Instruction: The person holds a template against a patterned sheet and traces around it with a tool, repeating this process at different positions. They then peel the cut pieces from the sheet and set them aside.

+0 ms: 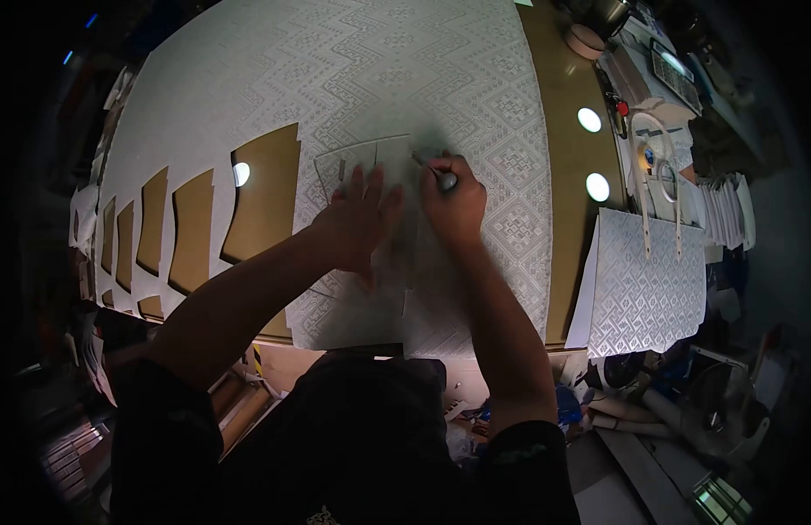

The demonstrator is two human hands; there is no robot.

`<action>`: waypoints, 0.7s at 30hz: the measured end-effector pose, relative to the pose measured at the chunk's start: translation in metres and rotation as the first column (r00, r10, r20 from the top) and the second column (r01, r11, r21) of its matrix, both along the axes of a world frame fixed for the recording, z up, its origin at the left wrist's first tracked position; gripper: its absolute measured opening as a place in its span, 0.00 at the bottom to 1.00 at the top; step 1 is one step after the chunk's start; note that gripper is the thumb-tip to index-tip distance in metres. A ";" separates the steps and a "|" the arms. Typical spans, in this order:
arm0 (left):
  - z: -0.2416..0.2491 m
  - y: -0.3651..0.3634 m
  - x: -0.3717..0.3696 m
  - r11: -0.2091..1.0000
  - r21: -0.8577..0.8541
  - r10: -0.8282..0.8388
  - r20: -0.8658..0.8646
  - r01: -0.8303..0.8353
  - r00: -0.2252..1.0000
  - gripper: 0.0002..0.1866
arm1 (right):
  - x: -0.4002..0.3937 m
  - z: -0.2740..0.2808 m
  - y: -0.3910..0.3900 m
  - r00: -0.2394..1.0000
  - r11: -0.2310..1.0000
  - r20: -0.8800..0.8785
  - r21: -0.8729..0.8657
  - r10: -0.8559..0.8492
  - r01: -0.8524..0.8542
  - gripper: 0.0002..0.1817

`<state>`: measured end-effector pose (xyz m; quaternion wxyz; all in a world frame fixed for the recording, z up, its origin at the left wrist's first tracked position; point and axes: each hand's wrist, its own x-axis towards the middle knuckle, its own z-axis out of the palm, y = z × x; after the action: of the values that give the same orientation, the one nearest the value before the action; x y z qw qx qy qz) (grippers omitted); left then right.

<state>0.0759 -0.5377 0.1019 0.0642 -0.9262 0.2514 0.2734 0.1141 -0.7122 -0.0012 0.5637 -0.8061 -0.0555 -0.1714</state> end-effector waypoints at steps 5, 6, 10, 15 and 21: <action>-0.001 0.001 0.001 1.000 -0.003 0.012 -0.029 -0.012 1.000 0.79 | -0.012 0.033 0.039 0.925 0.950 -0.219 -0.124 -0.309 0.288 0.10; -0.002 0.001 0.000 1.000 -0.007 0.022 -0.009 -0.022 1.000 0.79 | -0.010 0.032 0.043 0.926 0.930 -0.138 -0.162 -0.352 0.330 0.08; -0.001 0.003 0.000 0.999 -0.041 0.025 -0.035 -0.026 0.999 0.79 | 0.014 0.030 0.054 0.918 0.907 -0.085 -0.210 -0.388 0.365 0.07; 0.000 0.004 0.003 0.997 -0.044 0.059 -0.053 -0.061 0.997 0.79 | 0.030 0.037 0.053 0.927 0.905 -0.113 -0.287 -0.358 0.314 0.08; -0.005 0.005 0.003 0.994 -0.082 0.069 -0.050 -0.073 0.996 0.78 | 0.029 0.024 0.039 0.955 0.938 -0.092 -0.236 -0.283 0.255 0.09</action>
<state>0.0788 -0.5322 0.0966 0.0096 -0.9298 0.2311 0.2864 0.1429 -0.6730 0.0229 0.4438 -0.8729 0.0719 -0.1894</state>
